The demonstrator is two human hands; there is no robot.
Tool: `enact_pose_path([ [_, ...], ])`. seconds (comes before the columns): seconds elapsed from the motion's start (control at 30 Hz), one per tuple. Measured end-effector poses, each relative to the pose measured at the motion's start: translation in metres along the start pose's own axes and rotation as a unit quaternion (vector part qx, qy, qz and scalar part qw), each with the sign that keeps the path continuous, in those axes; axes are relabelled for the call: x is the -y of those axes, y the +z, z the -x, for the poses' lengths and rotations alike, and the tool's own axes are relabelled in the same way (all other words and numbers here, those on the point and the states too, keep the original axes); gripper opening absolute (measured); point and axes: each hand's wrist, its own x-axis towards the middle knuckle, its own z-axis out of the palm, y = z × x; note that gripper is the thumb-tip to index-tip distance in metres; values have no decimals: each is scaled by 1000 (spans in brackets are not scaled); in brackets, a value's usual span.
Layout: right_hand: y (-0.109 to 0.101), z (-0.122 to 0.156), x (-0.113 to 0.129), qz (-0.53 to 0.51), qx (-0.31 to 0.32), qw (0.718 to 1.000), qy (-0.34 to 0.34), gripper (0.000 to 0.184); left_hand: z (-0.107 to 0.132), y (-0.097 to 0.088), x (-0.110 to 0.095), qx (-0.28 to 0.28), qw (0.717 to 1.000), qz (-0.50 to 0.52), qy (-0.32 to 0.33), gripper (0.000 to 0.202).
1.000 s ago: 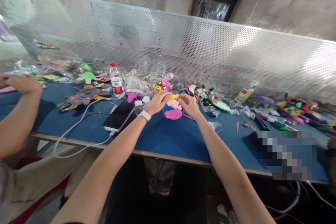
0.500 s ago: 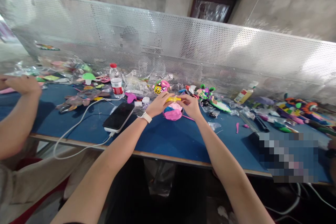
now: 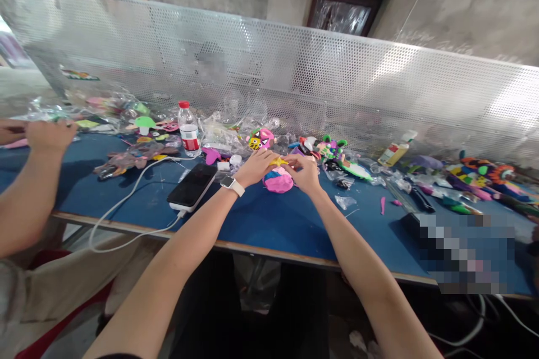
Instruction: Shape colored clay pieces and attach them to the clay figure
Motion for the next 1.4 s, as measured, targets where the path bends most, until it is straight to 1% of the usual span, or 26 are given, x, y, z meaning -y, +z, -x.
enact_pose_path([
  [0.1,2,-1,-2,-64,4,996,65,32,-1,-1,-1,0,1000,-16,9,36],
  [0.2,2,-2,-5,-76,-11,993,95,38,-1,-2,-2,-7,999,-26,18,37],
  [0.37,3,1,-6,-74,7,993,94,39,0,-2,-7,1,998,-55,39,41],
  [0.47,10,4,-3,-86,-1,991,101,41,-1,-2,-12,0,996,-78,54,44],
  [0.57,15,2,2,-116,13,987,112,46,-2,-4,-16,0,993,-102,58,39],
  [0.63,9,-3,1,-122,30,987,103,46,-3,-7,-14,-3,993,-105,55,34],
  [0.67,3,-7,-2,-116,20,989,92,45,-3,-9,-12,-10,994,-101,46,32],
  [0.7,-7,-11,-8,-104,-6,992,76,44,-3,-11,-8,-20,995,-94,29,31],
  [0.73,-19,-15,-16,-82,-87,991,65,43,-3,-12,-4,-33,996,-85,6,31],
  [0.77,-32,-18,-26,-61,-179,980,62,42,-2,-13,1,-48,996,-77,-25,31],
  [0.8,-46,-20,-37,-41,-261,962,62,40,-2,-13,6,-59,994,-72,-55,31],
  [0.83,-58,-21,-50,-19,-321,944,68,37,-1,-13,10,-62,992,-69,-83,32],
  [0.87,-68,-19,-62,0,-357,931,81,36,0,-12,13,-58,989,-69,-117,32],
  [0.9,-75,-17,-73,13,-369,924,101,35,1,-10,16,-46,985,-70,-148,33],
  [0.93,-79,-14,-83,23,-367,921,127,34,2,-9,17,-25,983,-68,-171,34],
  [0.97,-80,-11,-90,37,-352,922,157,32,2,-8,17,-3,979,-65,-191,36],
  [1.03,-74,-5,-99,64,-314,926,200,29,3,-7,14,34,973,-57,-221,40],
  [1.07,-69,-2,-100,68,-290,932,207,28,3,-7,13,44,970,-55,-234,40],
  [1.13,-60,0,-98,65,-234,951,192,27,4,-9,11,53,962,-58,-262,38],
  [1.23,-49,0,-90,76,-161,975,136,26,5,-10,10,79,951,-72,-289,37],
  [1.3,-45,-2,-85,91,-141,979,112,28,6,-9,10,91,949,-74,-294,34],
  [1.4,-39,-4,-77,108,-121,982,96,33,7,-8,10,90,952,-58,-286,29],
])
